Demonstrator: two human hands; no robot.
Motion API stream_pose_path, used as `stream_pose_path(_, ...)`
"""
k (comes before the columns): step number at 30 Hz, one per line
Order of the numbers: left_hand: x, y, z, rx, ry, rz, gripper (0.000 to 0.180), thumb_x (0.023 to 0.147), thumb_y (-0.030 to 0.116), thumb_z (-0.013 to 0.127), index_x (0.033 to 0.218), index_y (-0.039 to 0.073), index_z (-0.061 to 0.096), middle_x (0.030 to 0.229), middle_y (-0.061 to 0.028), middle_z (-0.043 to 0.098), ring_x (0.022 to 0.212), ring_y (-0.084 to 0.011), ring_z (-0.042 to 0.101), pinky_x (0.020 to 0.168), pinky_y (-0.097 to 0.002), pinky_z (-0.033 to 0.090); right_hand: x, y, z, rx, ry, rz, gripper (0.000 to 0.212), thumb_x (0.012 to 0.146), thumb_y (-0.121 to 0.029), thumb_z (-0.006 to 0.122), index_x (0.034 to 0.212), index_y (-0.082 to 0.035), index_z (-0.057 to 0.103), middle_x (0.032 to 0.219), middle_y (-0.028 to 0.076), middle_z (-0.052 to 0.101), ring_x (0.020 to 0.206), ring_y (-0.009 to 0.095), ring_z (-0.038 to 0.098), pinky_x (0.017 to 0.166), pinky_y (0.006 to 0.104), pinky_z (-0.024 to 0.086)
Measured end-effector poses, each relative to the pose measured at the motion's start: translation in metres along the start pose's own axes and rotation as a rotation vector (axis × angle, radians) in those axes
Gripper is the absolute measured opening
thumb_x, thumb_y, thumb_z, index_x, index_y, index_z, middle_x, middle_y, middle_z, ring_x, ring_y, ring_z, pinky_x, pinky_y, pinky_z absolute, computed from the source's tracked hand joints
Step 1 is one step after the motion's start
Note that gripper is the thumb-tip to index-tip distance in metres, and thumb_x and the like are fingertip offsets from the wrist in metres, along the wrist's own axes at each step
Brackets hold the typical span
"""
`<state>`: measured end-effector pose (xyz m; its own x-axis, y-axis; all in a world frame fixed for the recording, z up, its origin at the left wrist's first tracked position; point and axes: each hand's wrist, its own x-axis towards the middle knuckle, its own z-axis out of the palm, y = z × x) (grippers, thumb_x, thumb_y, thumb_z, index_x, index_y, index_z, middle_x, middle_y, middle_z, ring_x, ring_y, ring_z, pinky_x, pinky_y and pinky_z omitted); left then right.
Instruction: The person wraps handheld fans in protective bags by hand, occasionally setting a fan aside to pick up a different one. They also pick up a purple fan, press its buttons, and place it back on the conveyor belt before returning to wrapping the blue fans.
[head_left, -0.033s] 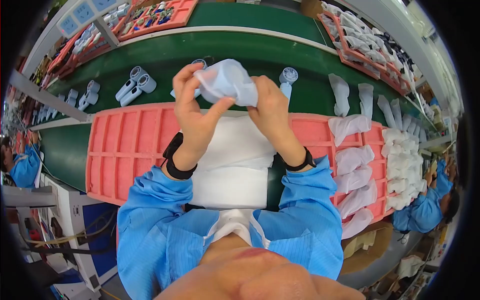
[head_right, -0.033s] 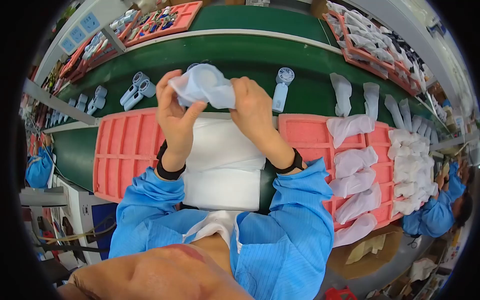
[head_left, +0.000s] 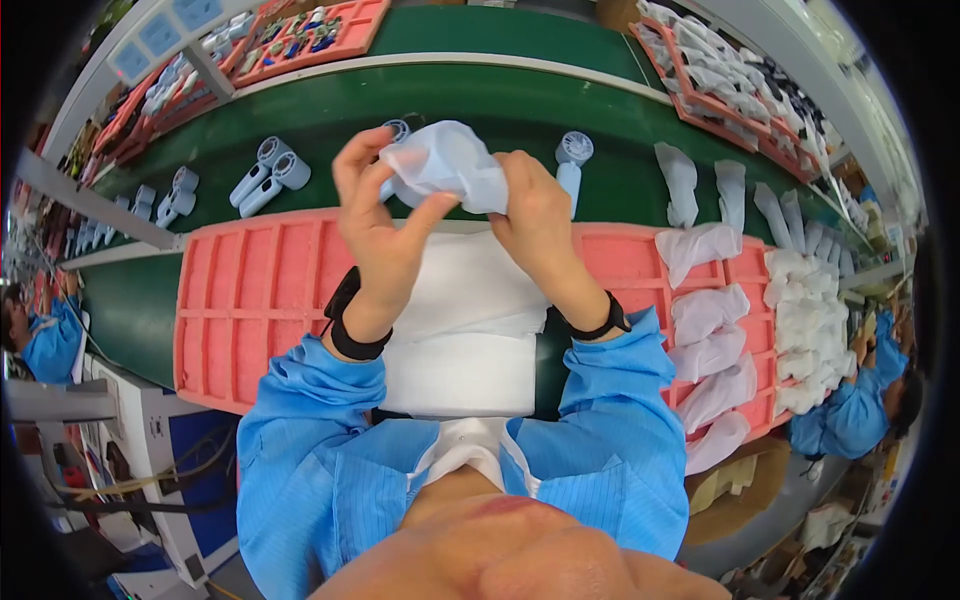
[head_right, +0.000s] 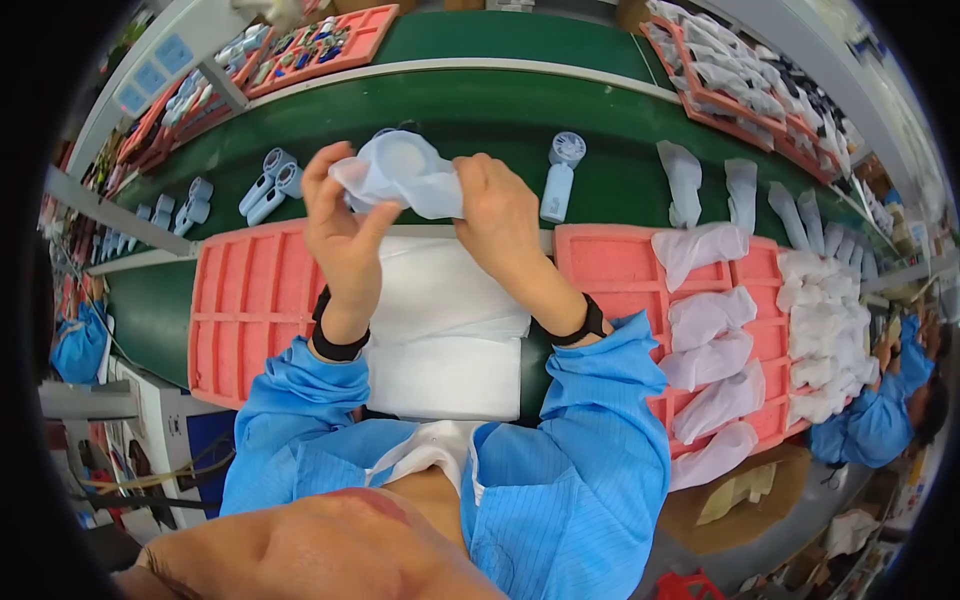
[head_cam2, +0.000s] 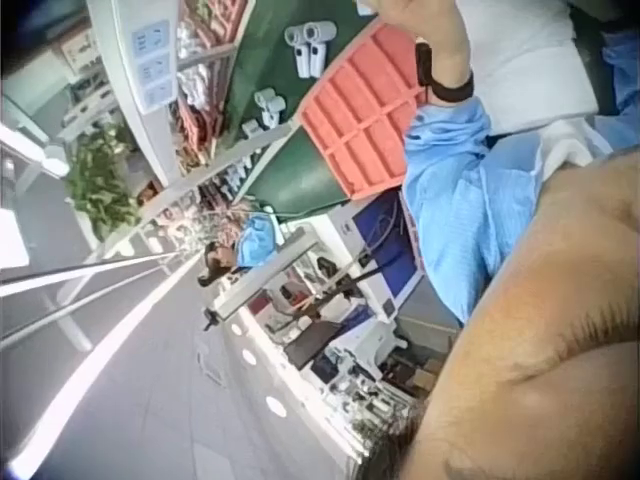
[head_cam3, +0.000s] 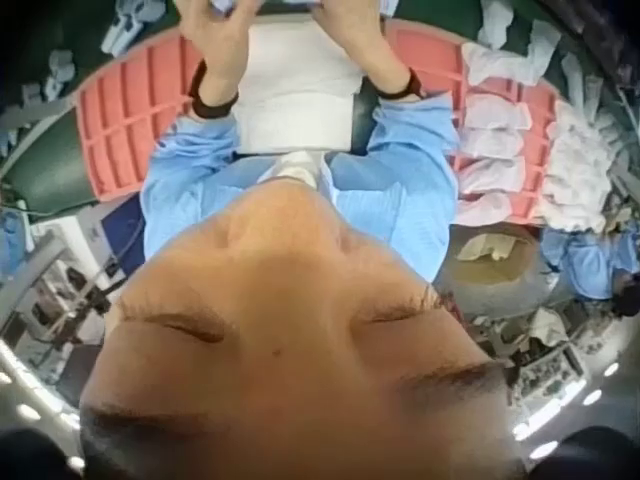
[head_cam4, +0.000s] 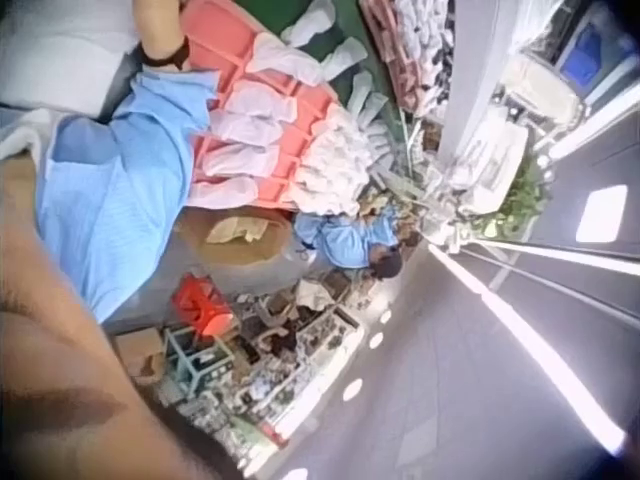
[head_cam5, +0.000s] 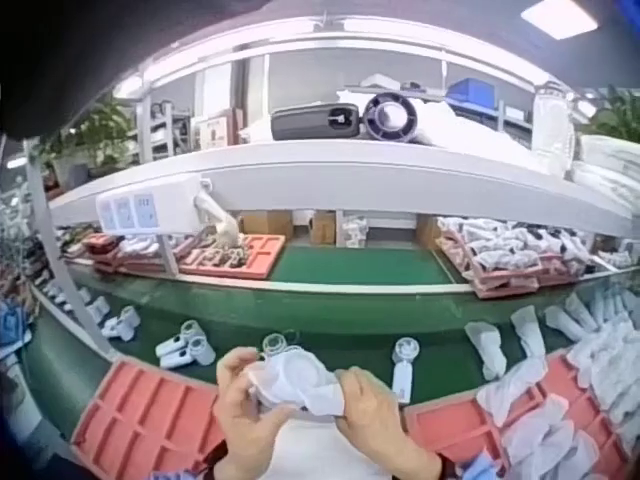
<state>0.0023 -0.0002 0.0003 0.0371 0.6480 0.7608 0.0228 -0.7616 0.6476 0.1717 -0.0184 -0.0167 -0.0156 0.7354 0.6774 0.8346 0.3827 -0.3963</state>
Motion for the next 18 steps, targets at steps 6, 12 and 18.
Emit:
stream_pose_path(6, -0.011, 0.003, 0.027, 0.225, 0.034, -0.029, 0.02, 0.071, 0.006, 0.077, 0.085, 0.0, 0.063, 0.111, -0.0061, 0.049, 0.087, -0.0101, 0.05, 0.069, -0.0193, 0.039, -0.008, 0.017, -0.021, 0.113, -0.026, 0.093, 0.032, 0.068, -0.007, 0.071, 0.095, -0.002, 0.055, 0.083, 0.015, 0.06, 0.077, 0.034, 0.061, 0.064, 0.0379, 0.049)
stream_pose_path(12, 0.001, -0.032, 0.025, -0.367, 0.168, -0.524, 0.01, 0.082, 0.002, 0.066, 0.091, -0.002, 0.062, 0.089, 0.0009, 0.055, 0.067, -0.0059, 0.048, 0.057, -0.0158, 0.036, -0.014, 0.044, -0.046, 0.451, -0.405, 0.22, 0.032, 0.072, -0.016, 0.073, 0.094, -0.001, 0.055, 0.081, 0.016, 0.062, 0.077, 0.033, 0.063, 0.065, 0.0374, 0.049)
stream_pose_path(18, -0.041, -0.047, 0.079, 0.071, -0.331, -0.453, 0.014, 0.083, 0.012, 0.066, 0.094, 0.005, 0.063, 0.076, -0.0005, 0.059, 0.061, -0.0078, 0.052, 0.056, -0.0205, 0.041, 0.013, 0.142, -0.07, -0.158, -0.254, 0.64, 0.043, 0.072, -0.031, 0.071, 0.099, -0.001, 0.058, 0.099, 0.02, 0.065, 0.095, 0.036, 0.063, 0.081, 0.0423, 0.051)
